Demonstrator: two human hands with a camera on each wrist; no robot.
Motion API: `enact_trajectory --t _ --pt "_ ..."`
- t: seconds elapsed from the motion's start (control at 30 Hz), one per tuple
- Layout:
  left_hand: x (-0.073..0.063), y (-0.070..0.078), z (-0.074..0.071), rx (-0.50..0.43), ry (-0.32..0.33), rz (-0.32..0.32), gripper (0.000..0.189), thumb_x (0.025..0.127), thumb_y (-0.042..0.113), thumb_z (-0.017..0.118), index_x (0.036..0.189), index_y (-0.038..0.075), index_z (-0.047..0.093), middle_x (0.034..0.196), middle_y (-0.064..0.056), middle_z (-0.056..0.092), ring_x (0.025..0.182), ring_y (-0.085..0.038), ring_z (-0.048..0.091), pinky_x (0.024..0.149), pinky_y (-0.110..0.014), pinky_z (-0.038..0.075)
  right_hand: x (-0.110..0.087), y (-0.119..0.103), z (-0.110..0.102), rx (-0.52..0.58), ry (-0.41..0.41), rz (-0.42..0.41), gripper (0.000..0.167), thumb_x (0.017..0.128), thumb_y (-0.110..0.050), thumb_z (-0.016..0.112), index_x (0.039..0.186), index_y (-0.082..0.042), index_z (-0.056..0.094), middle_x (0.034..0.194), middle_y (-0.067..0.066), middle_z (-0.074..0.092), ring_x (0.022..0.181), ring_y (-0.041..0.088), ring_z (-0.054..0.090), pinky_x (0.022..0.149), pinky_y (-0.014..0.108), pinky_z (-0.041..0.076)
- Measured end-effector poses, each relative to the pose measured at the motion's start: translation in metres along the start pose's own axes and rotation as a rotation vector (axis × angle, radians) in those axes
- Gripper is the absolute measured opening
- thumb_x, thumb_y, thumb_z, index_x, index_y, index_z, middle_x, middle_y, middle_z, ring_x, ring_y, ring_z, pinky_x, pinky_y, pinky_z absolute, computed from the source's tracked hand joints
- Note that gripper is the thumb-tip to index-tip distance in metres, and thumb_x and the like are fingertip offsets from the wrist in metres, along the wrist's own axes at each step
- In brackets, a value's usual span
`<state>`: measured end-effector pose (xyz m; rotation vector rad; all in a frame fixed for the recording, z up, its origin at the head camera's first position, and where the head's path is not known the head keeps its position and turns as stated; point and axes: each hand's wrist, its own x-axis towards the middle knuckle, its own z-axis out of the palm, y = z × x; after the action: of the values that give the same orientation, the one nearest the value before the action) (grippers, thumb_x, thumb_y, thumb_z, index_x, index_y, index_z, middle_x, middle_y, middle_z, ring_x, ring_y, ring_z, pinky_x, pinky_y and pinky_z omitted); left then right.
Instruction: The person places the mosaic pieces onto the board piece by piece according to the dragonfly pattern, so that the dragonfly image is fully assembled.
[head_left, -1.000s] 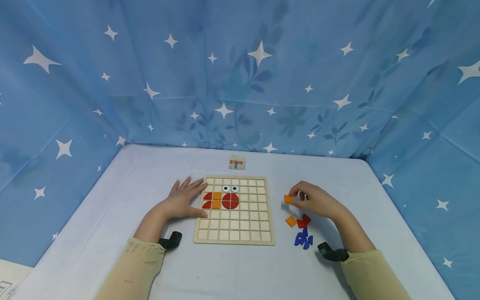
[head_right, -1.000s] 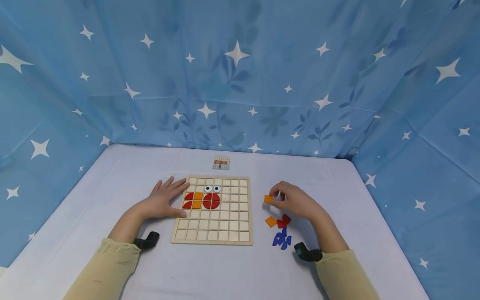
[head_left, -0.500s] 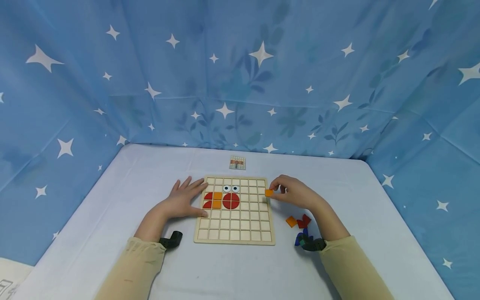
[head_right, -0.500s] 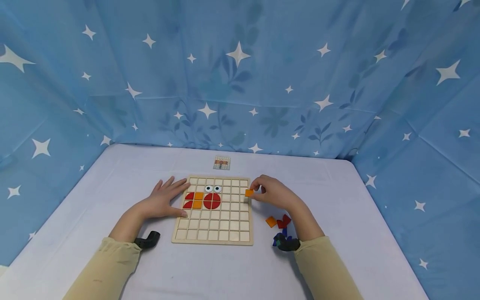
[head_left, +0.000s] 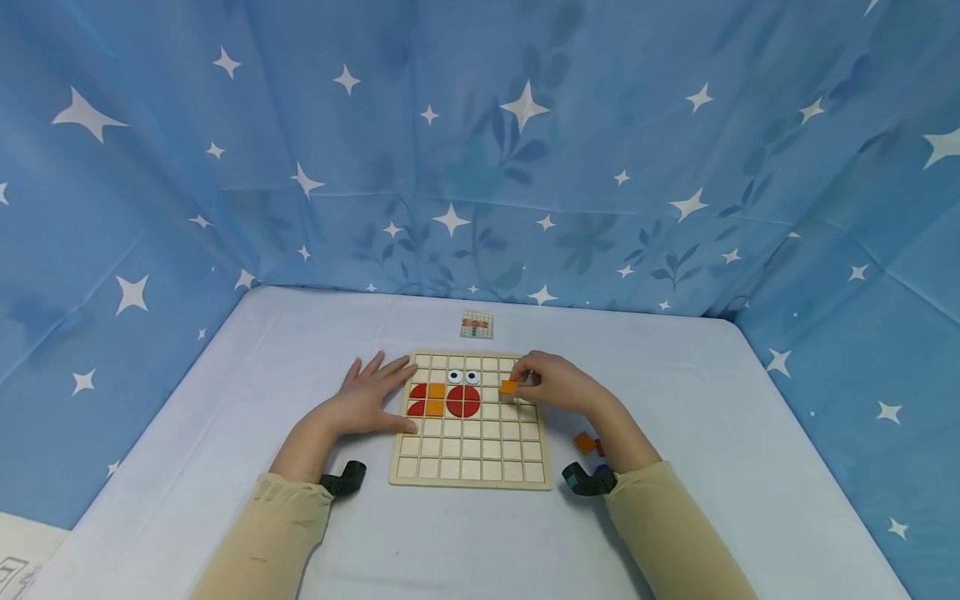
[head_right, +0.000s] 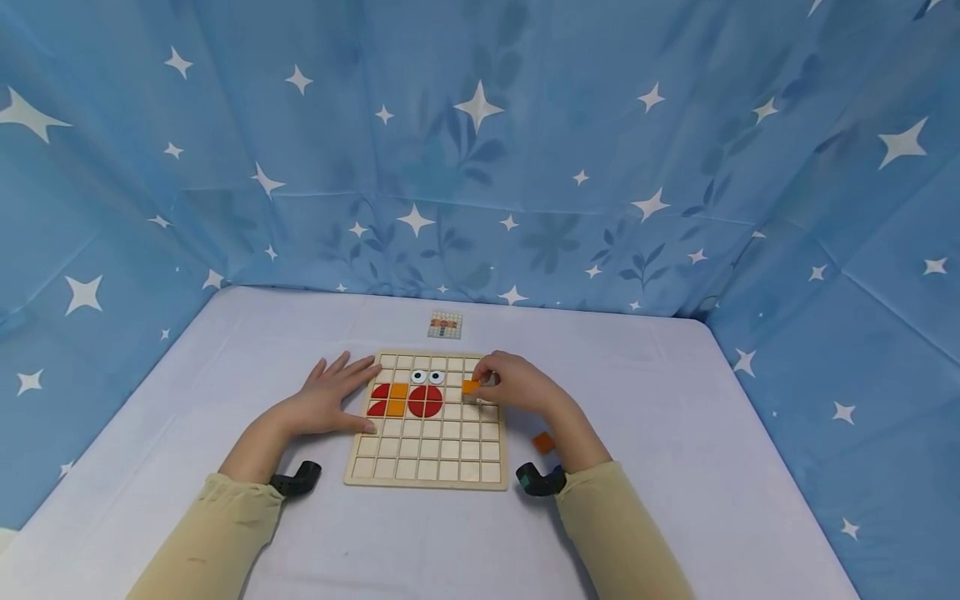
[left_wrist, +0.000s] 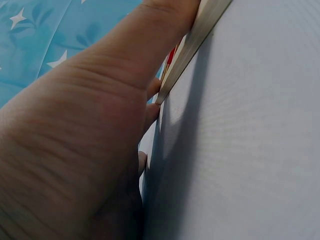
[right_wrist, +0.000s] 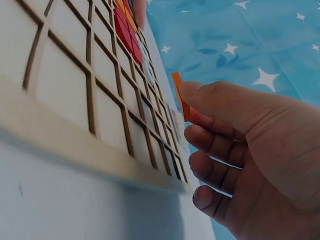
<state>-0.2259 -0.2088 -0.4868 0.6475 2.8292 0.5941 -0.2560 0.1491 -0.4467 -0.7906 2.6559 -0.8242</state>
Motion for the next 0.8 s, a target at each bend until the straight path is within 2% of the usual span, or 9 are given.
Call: enact_trajectory --t 0.33,0.53,0.8 --pt "-0.001 0.002 -0.001 -0.004 0.002 0.004 0.106 0.071 0.071 0.074 0.156 0.024 0.032 0.166 -0.003 0.022 0.153 -0.042 0.005 0.119 -0.066 -0.002 0.017 -0.01 0.018 -0.002 -0.03 0.031 0.016 0.09 -0.027 0.074 0.102 -0.018 0.068 0.095 -0.003 0.061 0.084 0.014 0.053 0.077 0.031 0.047" --pt "-0.001 0.002 -0.001 -0.003 0.002 0.005 0.106 0.071 0.07 0.074 0.156 0.023 0.032 0.166 -0.004 0.023 0.153 -0.042 0.005 0.119 -0.067 -0.001 0.021 -0.013 0.022 -0.026 -0.03 0.029 0.015 0.09 -0.027 0.074 0.1 -0.018 0.068 0.095 -0.003 0.061 0.085 0.015 0.053 0.078 0.032 0.047" --pt "0.0 0.002 -0.001 -0.006 0.0 -0.004 0.106 0.071 0.07 0.075 0.156 0.024 0.032 0.166 -0.003 0.022 0.153 -0.041 0.005 0.119 -0.066 -0.002 0.023 -0.016 0.024 -0.05 -0.04 0.041 0.017 0.09 -0.025 0.074 0.104 -0.017 0.068 0.102 -0.003 0.062 0.089 0.013 0.054 0.083 0.032 0.048"
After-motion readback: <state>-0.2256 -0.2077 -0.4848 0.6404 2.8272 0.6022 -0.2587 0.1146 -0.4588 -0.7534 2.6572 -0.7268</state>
